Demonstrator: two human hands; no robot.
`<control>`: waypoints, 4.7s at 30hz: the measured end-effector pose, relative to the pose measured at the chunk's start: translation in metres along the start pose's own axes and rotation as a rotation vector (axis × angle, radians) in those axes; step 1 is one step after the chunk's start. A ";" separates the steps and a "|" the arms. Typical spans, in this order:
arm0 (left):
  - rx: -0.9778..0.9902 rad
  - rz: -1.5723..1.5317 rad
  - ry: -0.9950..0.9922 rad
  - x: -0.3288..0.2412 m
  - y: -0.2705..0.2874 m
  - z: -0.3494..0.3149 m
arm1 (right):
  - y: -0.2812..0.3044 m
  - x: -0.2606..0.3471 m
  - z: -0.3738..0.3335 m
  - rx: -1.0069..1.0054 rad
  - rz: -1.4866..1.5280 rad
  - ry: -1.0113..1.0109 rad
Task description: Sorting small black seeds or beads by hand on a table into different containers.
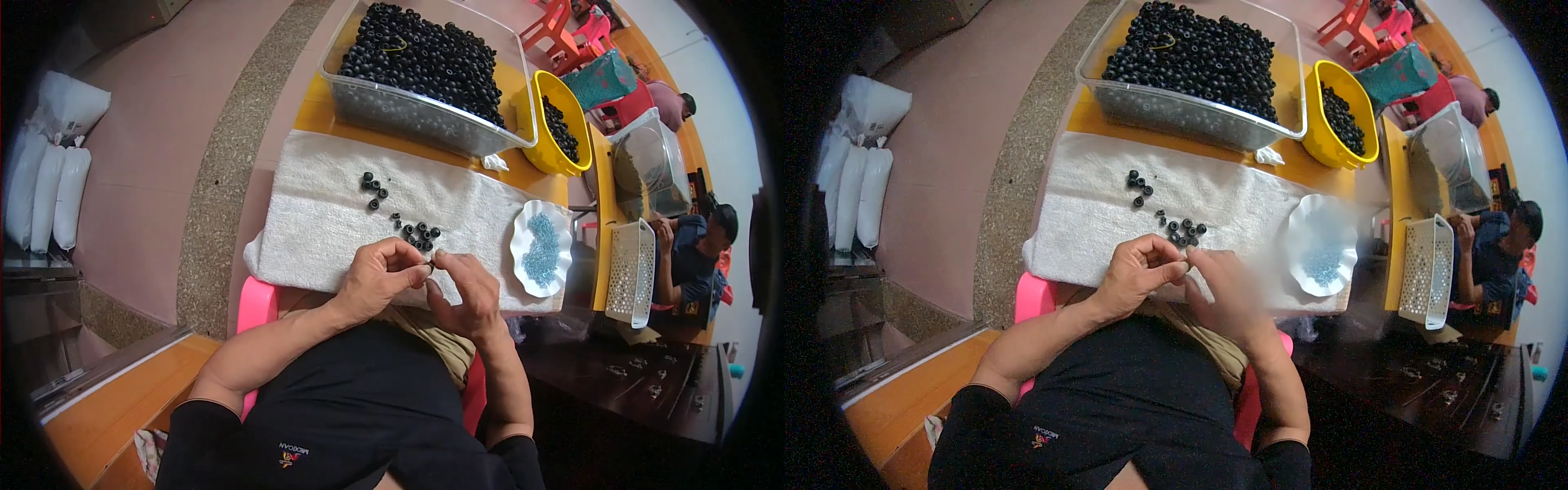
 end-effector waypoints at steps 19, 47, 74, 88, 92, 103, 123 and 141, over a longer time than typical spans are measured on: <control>0.076 -0.032 0.103 0.000 -0.005 -0.001 | -0.005 -0.008 -0.009 -0.213 -0.067 0.059; 0.059 -0.230 0.181 0.002 -0.007 -0.005 | -0.008 -0.008 -0.013 -0.262 0.052 0.033; 0.039 -0.093 0.124 0.003 -0.009 -0.007 | 0.121 -0.122 0.039 -0.558 -0.374 -0.191; 0.111 0.174 0.043 0.003 -0.008 -0.007 | 0.026 -0.056 0.050 -0.004 0.013 -0.179; 0.138 0.279 0.003 -0.005 -0.015 -0.010 | -0.006 -0.039 0.054 0.122 -0.041 -0.115; 0.257 0.384 -0.204 -0.020 -0.025 -0.014 | -0.036 -0.031 0.062 0.352 -0.294 -0.172; -0.149 0.243 -0.231 -0.009 -0.002 -0.006 | -0.001 -0.028 0.030 0.020 0.140 -0.232; -0.051 -0.041 -0.060 -0.006 -0.004 -0.005 | -0.008 -0.010 0.009 0.049 0.374 -0.203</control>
Point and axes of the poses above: each hand's wrist, its own z-axis towards the middle knuckle, its own y-axis out of the back of the hand, x = y × z, the point moved 4 cm from there along z, towards the middle knuckle, and after that the axes turned 8 degrees about -y, right-handed, at the moved point
